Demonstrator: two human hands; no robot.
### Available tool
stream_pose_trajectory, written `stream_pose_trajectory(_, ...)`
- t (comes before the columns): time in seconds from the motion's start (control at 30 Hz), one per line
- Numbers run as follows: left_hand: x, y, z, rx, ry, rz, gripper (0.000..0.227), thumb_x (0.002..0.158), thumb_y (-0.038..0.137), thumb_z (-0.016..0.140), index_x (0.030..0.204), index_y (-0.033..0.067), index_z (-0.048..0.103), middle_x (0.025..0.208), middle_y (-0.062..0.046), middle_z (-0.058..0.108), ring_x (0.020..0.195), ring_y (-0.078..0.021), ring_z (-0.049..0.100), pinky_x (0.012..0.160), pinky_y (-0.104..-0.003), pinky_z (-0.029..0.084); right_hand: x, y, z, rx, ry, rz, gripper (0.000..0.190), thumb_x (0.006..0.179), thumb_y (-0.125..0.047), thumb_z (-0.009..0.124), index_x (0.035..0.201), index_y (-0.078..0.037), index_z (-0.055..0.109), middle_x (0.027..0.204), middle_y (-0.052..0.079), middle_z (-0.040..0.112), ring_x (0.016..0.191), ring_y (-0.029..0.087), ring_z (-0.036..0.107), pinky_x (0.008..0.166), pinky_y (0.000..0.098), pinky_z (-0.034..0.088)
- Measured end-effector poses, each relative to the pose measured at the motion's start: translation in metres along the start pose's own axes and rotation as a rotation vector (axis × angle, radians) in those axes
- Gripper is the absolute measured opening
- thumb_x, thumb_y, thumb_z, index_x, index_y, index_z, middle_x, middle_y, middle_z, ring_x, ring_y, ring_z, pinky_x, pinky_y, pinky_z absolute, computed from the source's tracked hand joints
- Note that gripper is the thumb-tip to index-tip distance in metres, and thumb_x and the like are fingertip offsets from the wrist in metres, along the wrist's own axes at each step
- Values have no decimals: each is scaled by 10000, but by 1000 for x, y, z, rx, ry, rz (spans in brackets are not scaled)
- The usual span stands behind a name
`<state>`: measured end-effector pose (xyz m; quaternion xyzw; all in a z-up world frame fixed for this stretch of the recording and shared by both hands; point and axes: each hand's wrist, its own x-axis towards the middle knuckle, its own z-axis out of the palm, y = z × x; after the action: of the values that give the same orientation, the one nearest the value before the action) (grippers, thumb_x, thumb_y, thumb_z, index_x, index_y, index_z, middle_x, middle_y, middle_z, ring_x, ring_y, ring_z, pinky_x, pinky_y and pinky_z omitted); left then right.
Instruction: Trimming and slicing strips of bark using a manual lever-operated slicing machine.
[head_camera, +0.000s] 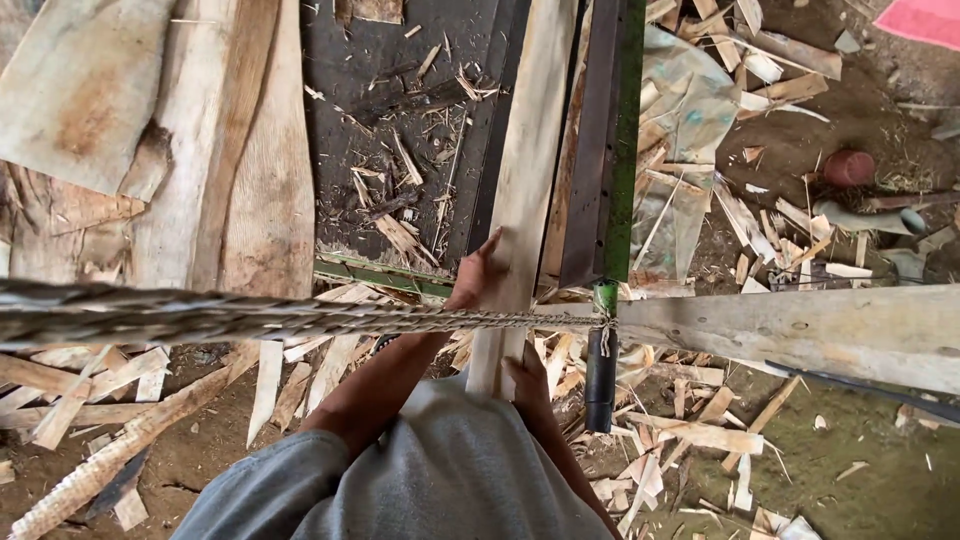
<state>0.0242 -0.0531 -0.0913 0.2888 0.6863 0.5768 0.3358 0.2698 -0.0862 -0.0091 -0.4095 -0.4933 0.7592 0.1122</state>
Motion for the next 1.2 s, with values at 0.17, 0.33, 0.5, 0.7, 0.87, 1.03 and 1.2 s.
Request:
stream_pose_trajectory(0.17,3,54,-1,355,-32,-106,868,814,0,704,1584,166,339,1273,-199,676,861,-177,717,798,-337,614,-27,-78,-27,-2,170,65,592,973,-315,541,1482,-34,428,1278,178,663,1105,250,674,975,422,557)
stream_pose_trajectory(0.33,9,100,0,380,-47,-157,833,851,-25,656,1602,178,359,1162,-213,730,765,-190,703,696,-368,627,-75,-180,-39,257,153,86,613,943,-428,548,1342,34,498,954,205,703,779,283,707,706,436,623)
stream_pose_trajectory(0.5,43,99,12,391,-65,-258,840,855,-22,660,1595,235,356,1177,-195,722,818,-250,759,719,-399,635,-79,-208,-12,-437,242,96,408,871,-248,707,1206,-88,538,739,84,657,538,168,632,443,337,549)
stream_pose_trajectory(0.7,74,72,25,424,-24,-208,807,829,-23,651,1563,219,417,1190,-197,719,942,-307,754,811,-405,625,-80,-219,-8,-538,260,90,379,909,-196,701,1216,-46,537,695,94,614,487,180,586,392,339,499)
stream_pose_trajectory(0.87,76,64,29,436,-7,-146,786,808,-12,661,1543,160,440,1167,-212,715,981,-345,740,834,-417,616,-70,-191,-15,-661,262,100,418,945,-220,673,1284,-65,484,785,86,630,529,152,617,416,307,549)
stream_pose_trajectory(1.03,74,74,26,468,-25,-152,812,780,0,691,1541,130,437,1078,-234,727,967,-370,734,833,-441,603,-77,-215,7,-686,310,222,484,927,-219,656,1330,-82,426,813,163,645,514,192,636,416,325,571)
stream_pose_trajectory(1.2,96,13,42,502,-38,-122,660,849,56,699,1483,128,530,996,-249,740,933,-399,741,797,-477,618,-14,-91,-54,-921,300,2,561,836,-152,760,1235,-9,392,804,145,637,583,234,630,463,381,530)
